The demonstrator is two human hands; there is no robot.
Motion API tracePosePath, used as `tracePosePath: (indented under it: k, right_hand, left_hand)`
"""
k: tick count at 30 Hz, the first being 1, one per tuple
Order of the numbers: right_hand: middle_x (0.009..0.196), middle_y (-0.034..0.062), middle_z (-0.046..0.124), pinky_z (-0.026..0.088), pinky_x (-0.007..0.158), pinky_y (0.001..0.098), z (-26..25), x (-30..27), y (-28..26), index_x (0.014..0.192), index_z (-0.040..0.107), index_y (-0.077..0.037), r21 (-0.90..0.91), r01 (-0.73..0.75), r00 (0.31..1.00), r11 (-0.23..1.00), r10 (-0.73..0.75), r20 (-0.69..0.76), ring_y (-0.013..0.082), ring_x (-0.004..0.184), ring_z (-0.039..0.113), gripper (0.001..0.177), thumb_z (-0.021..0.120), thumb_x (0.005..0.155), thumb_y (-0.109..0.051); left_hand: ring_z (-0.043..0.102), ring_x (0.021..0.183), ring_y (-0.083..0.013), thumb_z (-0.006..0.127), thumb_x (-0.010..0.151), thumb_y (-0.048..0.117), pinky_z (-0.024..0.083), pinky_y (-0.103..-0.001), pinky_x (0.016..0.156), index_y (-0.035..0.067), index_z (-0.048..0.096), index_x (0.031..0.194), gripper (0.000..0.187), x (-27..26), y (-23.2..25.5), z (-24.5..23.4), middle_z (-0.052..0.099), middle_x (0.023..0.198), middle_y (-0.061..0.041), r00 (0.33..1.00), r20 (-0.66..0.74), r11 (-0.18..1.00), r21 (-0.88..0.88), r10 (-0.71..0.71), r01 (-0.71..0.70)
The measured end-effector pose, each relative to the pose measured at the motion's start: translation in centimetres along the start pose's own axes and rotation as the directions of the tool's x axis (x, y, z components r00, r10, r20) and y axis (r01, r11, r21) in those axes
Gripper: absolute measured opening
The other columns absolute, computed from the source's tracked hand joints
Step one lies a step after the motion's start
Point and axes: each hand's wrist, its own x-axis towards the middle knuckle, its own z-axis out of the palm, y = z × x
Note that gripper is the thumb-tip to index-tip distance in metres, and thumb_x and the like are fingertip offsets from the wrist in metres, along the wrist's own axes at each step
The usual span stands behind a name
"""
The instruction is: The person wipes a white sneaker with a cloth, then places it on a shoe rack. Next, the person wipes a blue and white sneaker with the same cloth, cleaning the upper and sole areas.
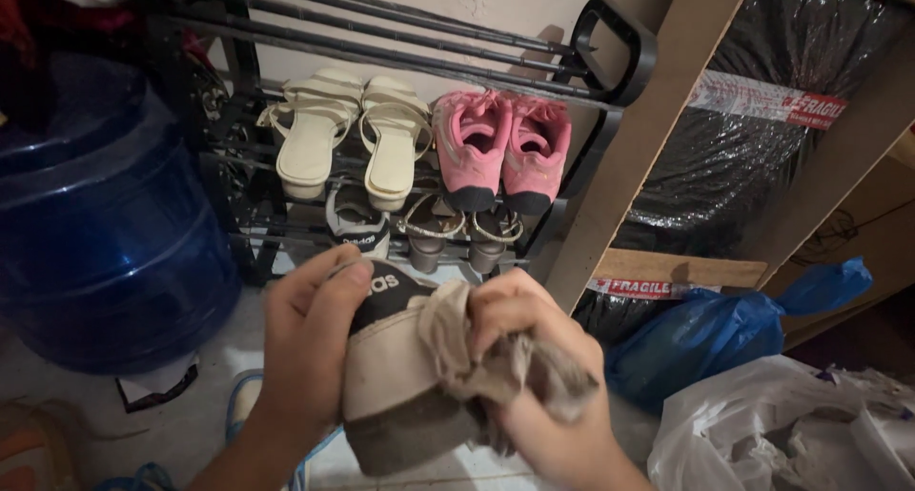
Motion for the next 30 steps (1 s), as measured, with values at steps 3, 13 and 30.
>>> tracePosePath:
  k: [3,13,30]
  right_hand:
    - [0.109,0.0125,0.062,0.047,0.089,0.0309,0.4,0.3,-0.8,0.104,0.061,0.0,0.071,-0.108,0.991,0.992,0.114,-0.076,0.0189,0.1,0.059,0.023,0.061,0.081,-0.005]
    - [0.097,0.0155,0.062,0.046,0.076,0.0338,1.1,1.8,-3.0,0.102,0.067,-0.002,-0.091,-0.204,0.976,0.975,0.196,-0.091,0.022,0.087,0.059,0.026,0.072,0.077,-0.002]
    - [0.134,0.0093,0.062,0.045,0.108,0.0305,-1.6,5.3,-2.6,0.144,0.051,-0.001,0.162,-0.39,0.888,0.907,0.324,0.326,0.0143,0.125,0.057,0.069,0.078,0.086,-0.026]
  left_hand:
    - [0.041,0.059,-0.0012,0.058,0.098,0.011,0.033,-0.023,0.049,0.004,0.056,0.071,0.028,-0.4,0.1,0.2,0.05,0.065,0.007,0.999,0.004,0.997,0.064,0.042,-0.042]
    - [0.037,0.06,-0.0004,0.06,0.096,0.008,0.031,-0.024,0.049,0.004,0.054,0.071,0.027,-0.1,-0.4,1.1,0.045,0.063,0.009,0.97,0.07,0.939,0.246,0.232,-0.242]
    - [0.041,0.063,0.0003,0.061,0.099,0.009,0.034,-0.023,0.052,0.001,0.056,0.071,0.029,1.2,1.5,1.4,0.046,0.064,0.008,0.94,0.249,0.903,0.303,0.233,-0.304]
